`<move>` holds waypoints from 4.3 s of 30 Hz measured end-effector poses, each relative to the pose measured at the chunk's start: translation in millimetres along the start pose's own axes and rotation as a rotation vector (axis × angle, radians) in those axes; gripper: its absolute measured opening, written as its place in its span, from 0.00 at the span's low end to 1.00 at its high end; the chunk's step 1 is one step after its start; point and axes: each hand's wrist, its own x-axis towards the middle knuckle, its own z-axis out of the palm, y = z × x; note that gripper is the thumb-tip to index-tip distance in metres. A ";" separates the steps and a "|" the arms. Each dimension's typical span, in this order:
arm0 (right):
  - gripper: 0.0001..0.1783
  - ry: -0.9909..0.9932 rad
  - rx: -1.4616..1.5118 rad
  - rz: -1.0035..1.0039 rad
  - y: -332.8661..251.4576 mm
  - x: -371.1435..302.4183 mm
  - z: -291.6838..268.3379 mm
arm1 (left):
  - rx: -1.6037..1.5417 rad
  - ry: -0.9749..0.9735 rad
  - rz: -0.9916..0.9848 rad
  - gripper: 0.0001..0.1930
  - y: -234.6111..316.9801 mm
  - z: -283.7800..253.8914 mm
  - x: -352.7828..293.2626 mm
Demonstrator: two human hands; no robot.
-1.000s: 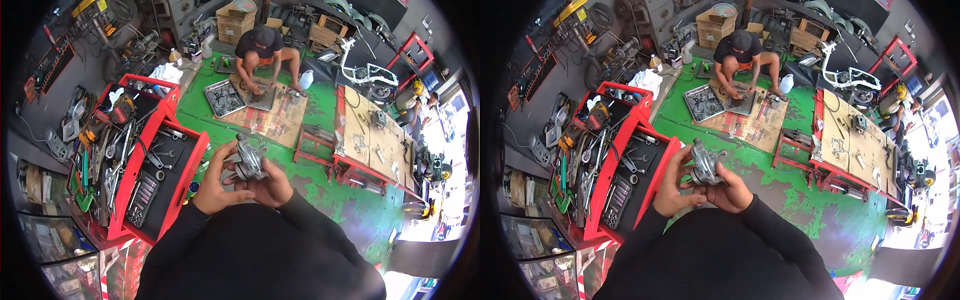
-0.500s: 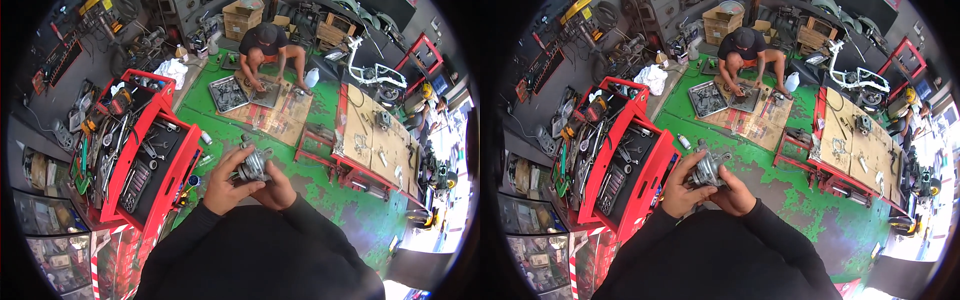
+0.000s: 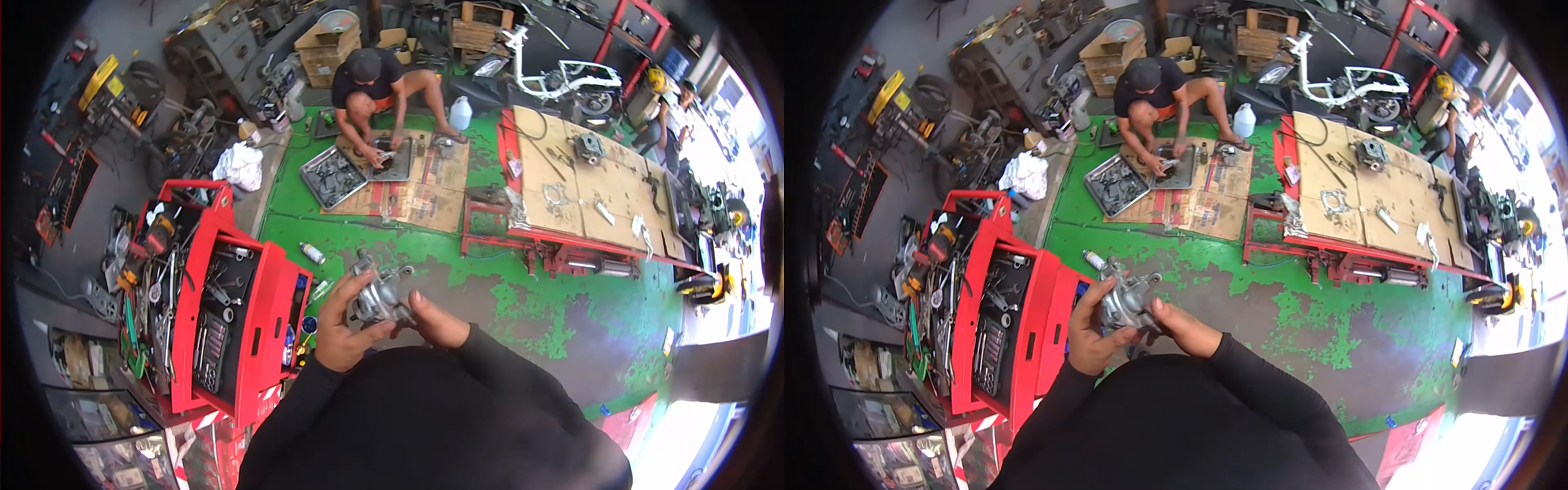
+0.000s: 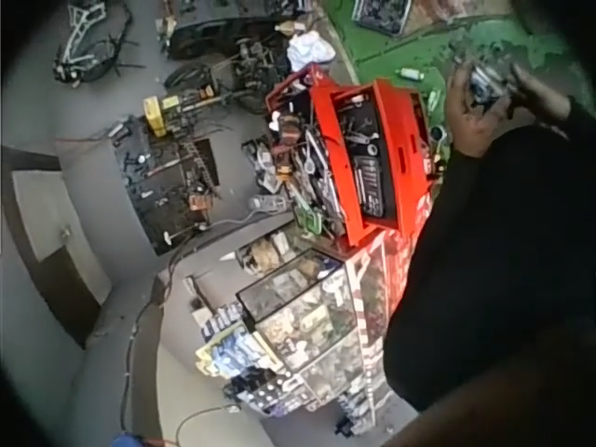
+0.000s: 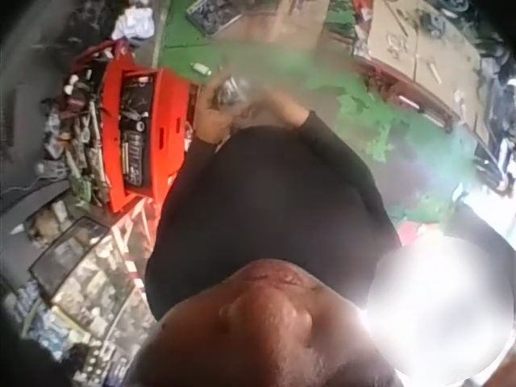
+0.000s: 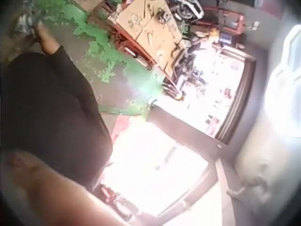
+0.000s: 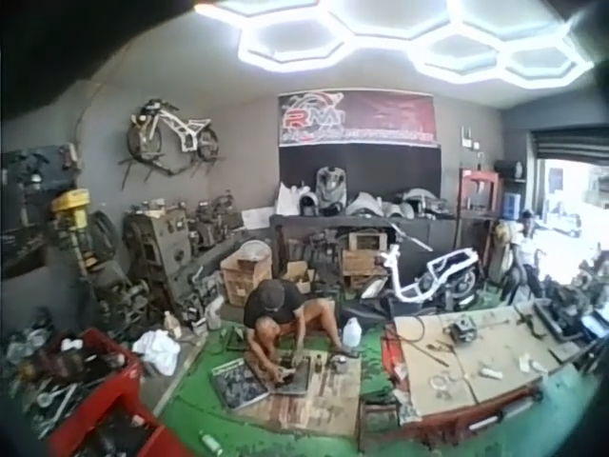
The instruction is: Inspecting a motorcycle engine component and applying sealant/grease from a tube.
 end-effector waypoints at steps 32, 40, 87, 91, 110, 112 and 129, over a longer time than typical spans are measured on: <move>0.50 0.760 -0.896 -0.168 -72.1 -168.2 -77.6 | -0.526 -0.615 -0.430 0.49 -44.6 190.8 89.1; 0.49 1.095 -0.779 -0.237 -108.0 -159.3 -134.2 | -0.560 -0.854 -0.426 0.51 -63.2 262.2 184.5; 0.57 0.625 -0.584 -0.717 -253.0 -186.2 -409.1 | 0.114 -0.303 -0.002 0.42 -55.1 407.0 278.3; 0.57 0.540 -0.396 -0.663 -249.4 -182.9 -409.9 | 0.067 -0.201 -0.091 0.40 -52.6 408.0 264.1; 0.49 0.299 0.303 -0.470 -252.1 -228.5 -405.0 | 0.287 -0.371 0.199 0.30 8.7 460.7 316.7; 0.47 0.257 0.354 -0.481 -254.2 -233.4 -401.1 | 0.342 -0.370 0.249 0.28 13.5 468.7 321.1; 0.48 0.299 0.444 -0.622 -242.8 -244.7 -387.0 | 0.398 -0.377 0.470 0.20 27.4 504.2 330.1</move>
